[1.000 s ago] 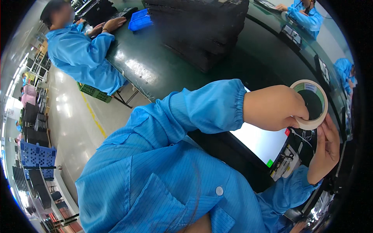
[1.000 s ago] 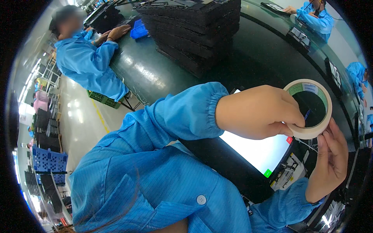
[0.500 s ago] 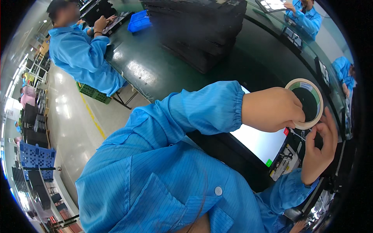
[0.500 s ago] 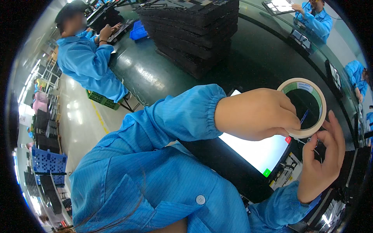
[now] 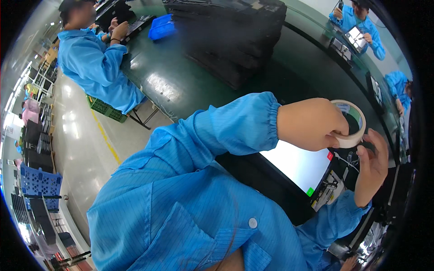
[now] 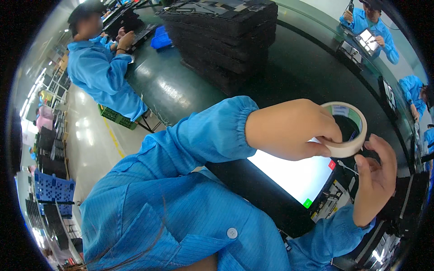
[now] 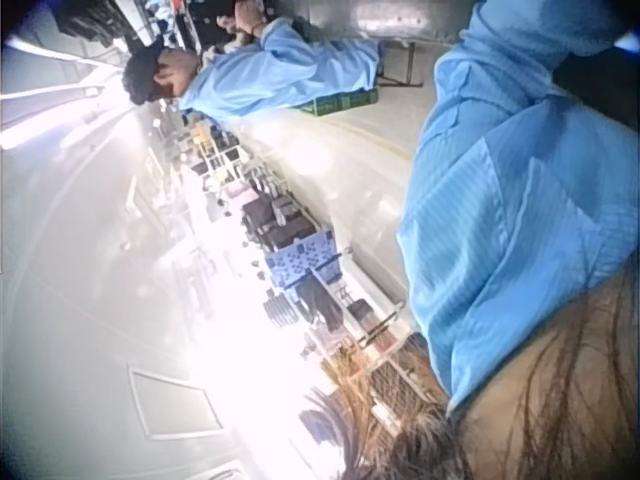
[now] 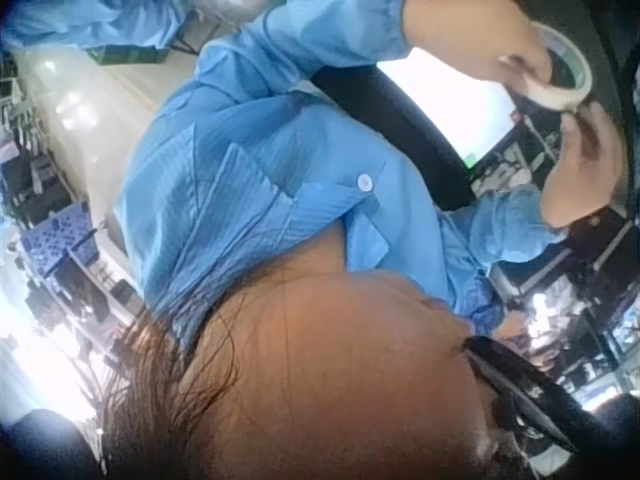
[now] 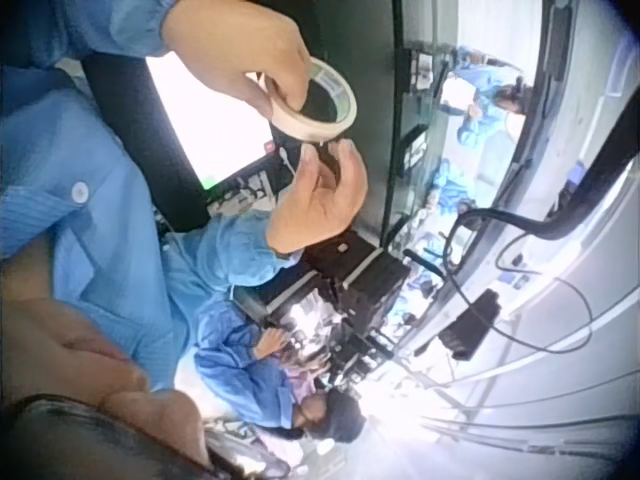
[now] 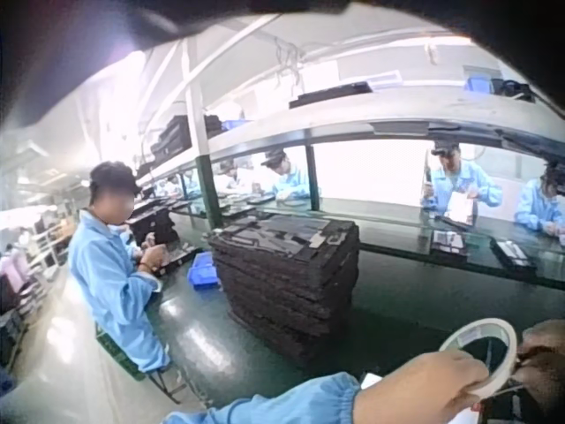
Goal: Testing and inspecting touch-screen tablet devices at a factory workbench.
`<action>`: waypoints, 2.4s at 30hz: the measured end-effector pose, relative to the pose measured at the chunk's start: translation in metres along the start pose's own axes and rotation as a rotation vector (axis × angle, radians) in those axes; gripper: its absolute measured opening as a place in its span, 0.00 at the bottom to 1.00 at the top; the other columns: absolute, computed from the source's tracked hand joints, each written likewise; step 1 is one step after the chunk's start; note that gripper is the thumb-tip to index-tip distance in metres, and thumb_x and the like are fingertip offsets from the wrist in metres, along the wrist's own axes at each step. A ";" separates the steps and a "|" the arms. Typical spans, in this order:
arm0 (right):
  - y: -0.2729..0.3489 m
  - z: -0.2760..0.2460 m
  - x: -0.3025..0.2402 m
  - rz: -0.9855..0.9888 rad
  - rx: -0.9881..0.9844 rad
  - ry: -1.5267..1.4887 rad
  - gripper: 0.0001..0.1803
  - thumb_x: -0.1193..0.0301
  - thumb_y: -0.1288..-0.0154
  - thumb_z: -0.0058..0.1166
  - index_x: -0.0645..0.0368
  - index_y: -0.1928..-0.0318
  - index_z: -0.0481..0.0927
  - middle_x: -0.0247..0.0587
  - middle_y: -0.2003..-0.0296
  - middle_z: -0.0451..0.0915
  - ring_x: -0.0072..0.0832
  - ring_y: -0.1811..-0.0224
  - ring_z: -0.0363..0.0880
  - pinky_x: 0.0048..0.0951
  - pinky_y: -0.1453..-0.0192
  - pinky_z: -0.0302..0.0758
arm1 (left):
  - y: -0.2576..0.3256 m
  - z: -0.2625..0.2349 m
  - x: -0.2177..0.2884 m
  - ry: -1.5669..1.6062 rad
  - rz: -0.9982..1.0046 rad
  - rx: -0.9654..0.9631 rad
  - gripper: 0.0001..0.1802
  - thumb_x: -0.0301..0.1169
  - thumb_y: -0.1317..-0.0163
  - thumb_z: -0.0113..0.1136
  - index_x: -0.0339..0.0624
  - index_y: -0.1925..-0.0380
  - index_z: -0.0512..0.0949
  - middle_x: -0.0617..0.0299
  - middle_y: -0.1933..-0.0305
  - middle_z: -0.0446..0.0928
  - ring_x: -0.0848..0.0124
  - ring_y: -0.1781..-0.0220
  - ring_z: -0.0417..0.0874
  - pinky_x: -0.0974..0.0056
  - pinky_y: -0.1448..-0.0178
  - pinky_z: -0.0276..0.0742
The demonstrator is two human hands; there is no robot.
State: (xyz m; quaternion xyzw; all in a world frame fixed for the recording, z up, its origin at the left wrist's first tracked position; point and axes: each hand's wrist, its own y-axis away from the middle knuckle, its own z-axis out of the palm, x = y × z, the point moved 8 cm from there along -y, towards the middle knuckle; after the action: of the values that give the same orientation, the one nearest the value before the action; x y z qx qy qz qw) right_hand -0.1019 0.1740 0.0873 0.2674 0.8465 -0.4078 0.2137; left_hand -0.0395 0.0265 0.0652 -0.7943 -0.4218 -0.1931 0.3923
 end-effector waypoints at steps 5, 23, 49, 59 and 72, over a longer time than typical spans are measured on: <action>0.001 0.005 0.002 0.006 0.051 -0.087 0.07 0.73 0.39 0.49 0.60 0.62 0.74 0.43 0.53 0.70 0.23 0.59 0.74 0.20 0.62 0.73 | 0.001 0.001 0.008 0.119 0.060 0.043 0.10 0.30 0.50 0.62 0.38 0.68 0.76 0.55 0.70 0.77 0.64 0.70 0.79 0.62 0.59 0.74; 0.016 0.030 -0.058 -0.194 -0.271 -0.142 0.10 0.66 0.43 0.49 0.58 0.74 0.68 0.45 0.62 0.70 0.30 0.62 0.66 0.29 0.57 0.64 | -0.011 -0.005 -0.011 0.469 0.235 0.135 0.25 0.48 0.36 0.39 0.36 0.60 0.74 0.53 0.60 0.74 0.62 0.56 0.74 0.61 0.51 0.69; 0.000 0.024 -0.027 0.070 -0.276 -0.085 0.30 0.44 0.39 0.37 0.60 0.55 0.67 0.47 0.53 0.68 0.31 0.53 0.67 0.31 0.53 0.65 | 0.012 0.014 -0.006 0.409 -0.093 -0.183 0.13 0.33 0.41 0.50 0.39 0.61 0.63 0.56 0.77 0.75 0.65 0.77 0.77 0.66 0.74 0.69; 0.000 0.036 -0.033 0.142 -0.070 0.116 0.13 0.75 0.48 0.56 0.58 0.59 0.73 0.38 0.64 0.73 0.24 0.61 0.71 0.23 0.60 0.68 | 0.015 -0.008 0.014 -0.253 0.458 0.289 0.12 0.27 0.47 0.55 0.40 0.63 0.65 0.55 0.80 0.74 0.60 0.82 0.76 0.61 0.81 0.71; 0.000 0.054 -0.086 -0.415 -0.004 0.235 0.12 0.86 0.51 0.54 0.60 0.73 0.66 0.45 0.72 0.73 0.38 0.69 0.72 0.30 0.64 0.69 | 0.015 -0.044 -0.012 0.150 0.231 0.408 0.13 0.21 0.50 0.52 0.41 0.67 0.60 0.57 0.82 0.70 0.64 0.81 0.78 0.69 0.79 0.71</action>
State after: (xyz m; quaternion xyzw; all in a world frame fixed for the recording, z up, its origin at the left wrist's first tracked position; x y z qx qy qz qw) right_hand -0.0290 0.1066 0.1062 0.1329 0.9033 -0.4071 0.0256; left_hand -0.0328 -0.0193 0.0779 -0.7249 -0.3282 -0.1163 0.5944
